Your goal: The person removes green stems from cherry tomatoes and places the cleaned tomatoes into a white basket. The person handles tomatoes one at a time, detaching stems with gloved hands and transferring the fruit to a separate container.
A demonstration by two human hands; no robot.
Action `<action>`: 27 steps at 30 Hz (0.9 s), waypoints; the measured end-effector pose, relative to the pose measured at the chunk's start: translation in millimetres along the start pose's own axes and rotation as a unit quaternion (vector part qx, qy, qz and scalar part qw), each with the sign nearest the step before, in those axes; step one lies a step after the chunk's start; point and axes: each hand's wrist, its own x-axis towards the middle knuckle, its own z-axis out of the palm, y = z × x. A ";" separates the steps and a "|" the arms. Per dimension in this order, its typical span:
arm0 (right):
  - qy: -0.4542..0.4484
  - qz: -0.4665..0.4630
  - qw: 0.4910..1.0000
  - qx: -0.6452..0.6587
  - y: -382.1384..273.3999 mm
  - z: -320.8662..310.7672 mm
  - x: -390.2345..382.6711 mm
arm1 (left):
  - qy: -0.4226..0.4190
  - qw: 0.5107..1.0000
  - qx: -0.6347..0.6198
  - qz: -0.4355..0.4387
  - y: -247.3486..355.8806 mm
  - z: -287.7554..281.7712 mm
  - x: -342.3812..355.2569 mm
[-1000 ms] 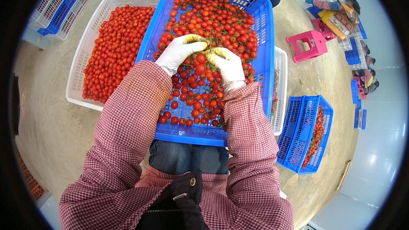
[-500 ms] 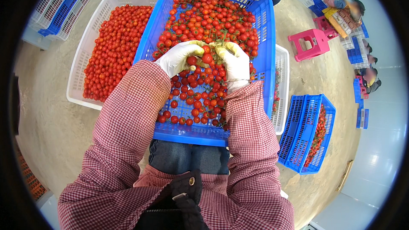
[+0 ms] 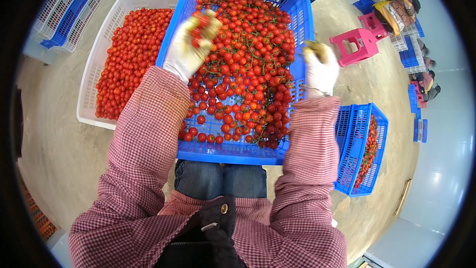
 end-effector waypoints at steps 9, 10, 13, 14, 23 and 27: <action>0.011 -0.017 0.963 -0.268 27.3 -38.8 -4.4 | 0.140 0.935 -0.215 0.246 40.9 -17.8 -5.7; -0.095 -0.039 0.973 -0.207 20.9 -19.9 -15.2 | 0.144 0.941 -0.192 0.237 39.4 -16.9 -5.7; -0.309 -0.147 0.935 -0.091 3.0 68.7 -61.7 | 0.149 0.964 -0.083 0.202 32.4 -11.5 -5.3; -0.392 -0.166 0.901 -0.079 -2.9 91.9 -75.0 | 0.131 0.974 -0.041 0.183 28.9 -9.3 -5.1; -0.551 -0.276 0.686 -0.387 -11.0 162.0 -105.2 | 0.142 0.976 0.159 0.027 4.3 -5.8 -0.3; -0.503 0.008 0.864 -0.002 -1.9 141.1 -86.6 | 0.201 0.956 0.212 -0.037 1.3 -7.9 0.1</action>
